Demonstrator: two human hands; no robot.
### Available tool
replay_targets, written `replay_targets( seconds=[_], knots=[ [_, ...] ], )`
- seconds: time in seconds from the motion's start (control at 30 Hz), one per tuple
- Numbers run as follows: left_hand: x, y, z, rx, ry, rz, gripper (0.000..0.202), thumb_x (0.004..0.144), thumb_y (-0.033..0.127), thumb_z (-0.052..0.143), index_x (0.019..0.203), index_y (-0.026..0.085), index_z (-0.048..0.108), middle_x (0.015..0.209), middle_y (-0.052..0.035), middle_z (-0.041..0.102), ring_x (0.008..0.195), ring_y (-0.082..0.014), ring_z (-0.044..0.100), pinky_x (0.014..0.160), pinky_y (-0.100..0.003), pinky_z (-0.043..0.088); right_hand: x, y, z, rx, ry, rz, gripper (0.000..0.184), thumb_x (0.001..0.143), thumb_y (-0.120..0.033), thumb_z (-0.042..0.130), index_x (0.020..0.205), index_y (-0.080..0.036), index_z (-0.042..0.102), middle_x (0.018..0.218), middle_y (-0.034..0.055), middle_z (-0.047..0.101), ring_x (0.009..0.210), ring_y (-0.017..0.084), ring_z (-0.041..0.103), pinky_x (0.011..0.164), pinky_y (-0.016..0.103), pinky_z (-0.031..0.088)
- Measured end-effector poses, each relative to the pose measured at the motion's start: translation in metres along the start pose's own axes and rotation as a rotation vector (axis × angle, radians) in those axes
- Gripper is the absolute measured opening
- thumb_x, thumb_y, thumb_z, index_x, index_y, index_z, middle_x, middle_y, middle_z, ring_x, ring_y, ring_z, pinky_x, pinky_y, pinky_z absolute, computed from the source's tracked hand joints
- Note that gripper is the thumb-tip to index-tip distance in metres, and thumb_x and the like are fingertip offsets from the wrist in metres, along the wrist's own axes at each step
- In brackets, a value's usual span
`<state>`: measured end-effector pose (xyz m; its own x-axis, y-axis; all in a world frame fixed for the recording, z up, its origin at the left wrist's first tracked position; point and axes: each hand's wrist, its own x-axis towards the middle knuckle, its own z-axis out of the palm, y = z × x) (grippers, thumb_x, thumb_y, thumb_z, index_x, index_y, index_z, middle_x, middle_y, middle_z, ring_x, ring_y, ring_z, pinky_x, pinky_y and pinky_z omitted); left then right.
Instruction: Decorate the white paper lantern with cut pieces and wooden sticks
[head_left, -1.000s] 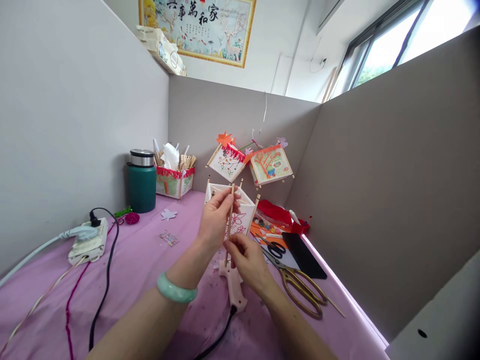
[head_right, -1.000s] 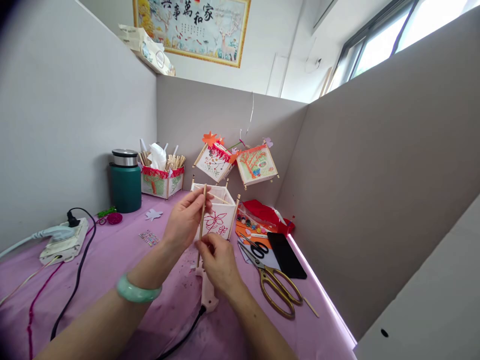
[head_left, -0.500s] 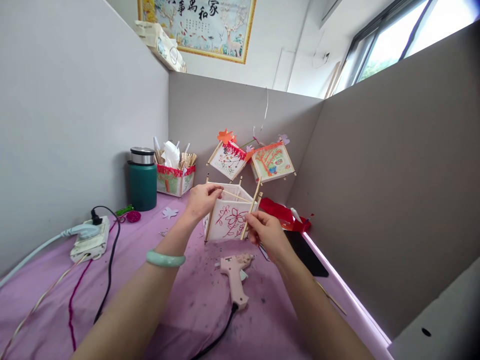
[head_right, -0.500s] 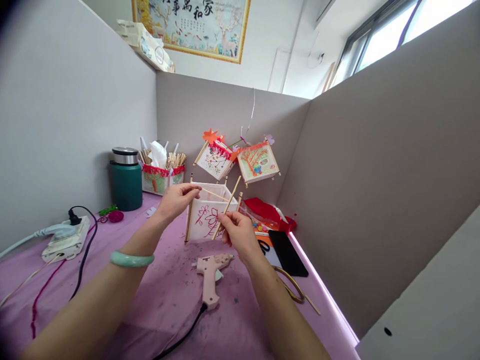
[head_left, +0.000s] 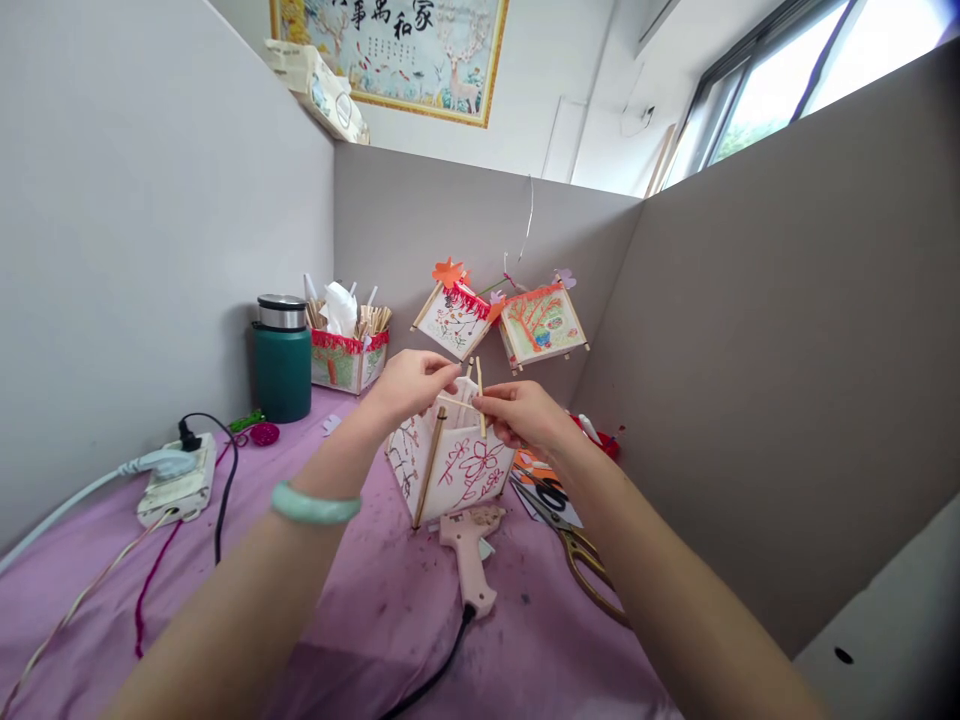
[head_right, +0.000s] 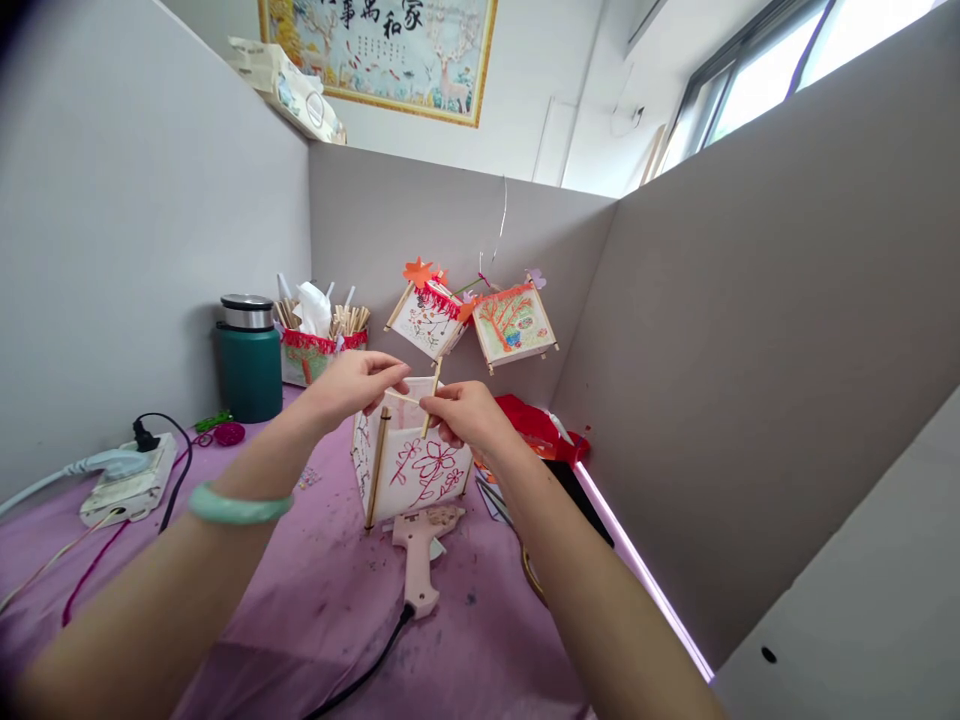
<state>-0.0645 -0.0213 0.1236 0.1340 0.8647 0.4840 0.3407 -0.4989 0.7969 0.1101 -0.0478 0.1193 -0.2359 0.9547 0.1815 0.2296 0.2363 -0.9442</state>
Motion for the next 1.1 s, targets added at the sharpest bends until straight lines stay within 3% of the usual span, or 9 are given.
replay_targets(
  seconds=[0.1,0.2,0.3,0.4,0.5,0.67,0.83,1.1],
  knots=[
    [0.029,0.002,0.010,-0.140,-0.129,-0.171,0.016,0.073,0.029,0.066,0.071,0.013,0.068,0.066,-0.0097,0.069,0.032,-0.0055,0.035,0.035,-0.024,0.023,0.011,-0.005,0.008,-0.059,0.035,0.011,0.015,0.074,-0.020,0.063,0.061,-0.017,0.057,0.044,-0.0043,0.051,0.031,0.004,0.037,0.030,0.018,0.021],
    [0.048,0.003,0.017,-0.197,-0.218,-0.292,0.016,0.069,0.020,0.070,0.058,0.012,0.063,0.050,-0.0059,0.060,0.032,-0.0037,0.029,0.037,-0.022,0.017,0.020,-0.006,0.017,-0.137,0.097,-0.012,0.012,0.073,-0.019,0.064,0.063,-0.017,0.056,0.043,-0.0044,0.050,0.031,0.005,0.038,0.031,0.019,0.024],
    [0.061,0.002,0.021,-0.126,-0.264,-0.358,0.016,0.068,0.012,0.069,0.055,0.012,0.059,0.041,0.0007,0.048,0.034,-0.0041,0.031,0.039,-0.022,0.019,0.026,-0.004,0.021,-0.203,0.130,-0.044,0.011,0.076,-0.024,0.063,0.070,-0.015,0.060,0.047,-0.0022,0.055,0.031,0.006,0.040,0.032,0.020,0.027],
    [0.069,-0.002,0.021,-0.033,-0.273,-0.347,0.018,0.072,0.007,0.061,0.056,0.012,0.056,0.041,0.0026,0.045,0.035,-0.0048,0.035,0.041,-0.022,0.024,0.024,0.001,0.015,-0.235,0.214,-0.119,0.022,0.079,-0.033,0.061,0.087,-0.013,0.064,0.054,-0.0006,0.059,0.033,0.007,0.043,0.034,0.020,0.031],
    [0.074,-0.006,0.022,-0.006,-0.266,-0.308,0.021,0.075,0.006,0.057,0.056,0.013,0.053,0.041,0.0028,0.045,0.035,-0.0050,0.037,0.041,-0.021,0.028,0.007,0.016,0.007,-0.166,0.367,-0.251,0.032,0.081,-0.035,0.058,0.104,-0.015,0.061,0.058,-0.0025,0.059,0.035,0.007,0.045,0.038,0.021,0.035],
    [0.071,-0.009,0.026,-0.007,-0.271,-0.399,0.009,0.079,0.006,0.056,0.072,0.010,0.060,0.047,0.0012,0.052,0.038,-0.0062,0.042,0.044,-0.021,0.032,-0.031,0.060,0.005,-0.044,0.386,-0.402,0.025,0.086,-0.036,0.054,0.100,-0.018,0.062,0.056,-0.0056,0.050,0.041,0.007,0.042,0.041,0.020,0.033],
    [0.070,-0.014,0.027,0.043,-0.332,-0.421,0.004,0.078,0.007,0.058,0.076,0.009,0.062,0.050,0.0007,0.054,0.040,-0.0064,0.044,0.046,-0.022,0.034,-0.047,0.099,0.007,-0.050,0.438,-0.457,0.022,0.088,-0.032,0.052,0.098,-0.018,0.064,0.055,-0.0051,0.047,0.044,0.007,0.042,0.043,0.020,0.034],
    [0.076,-0.020,0.023,0.082,-0.336,-0.441,0.003,0.078,0.008,0.059,0.079,0.009,0.062,0.051,0.0001,0.055,0.039,-0.0062,0.042,0.043,-0.022,0.030,-0.049,0.110,0.006,-0.141,0.437,-0.490,0.021,0.087,-0.030,0.052,0.097,-0.018,0.066,0.057,-0.0029,0.052,0.047,0.009,0.044,0.046,0.021,0.036]
  ],
)
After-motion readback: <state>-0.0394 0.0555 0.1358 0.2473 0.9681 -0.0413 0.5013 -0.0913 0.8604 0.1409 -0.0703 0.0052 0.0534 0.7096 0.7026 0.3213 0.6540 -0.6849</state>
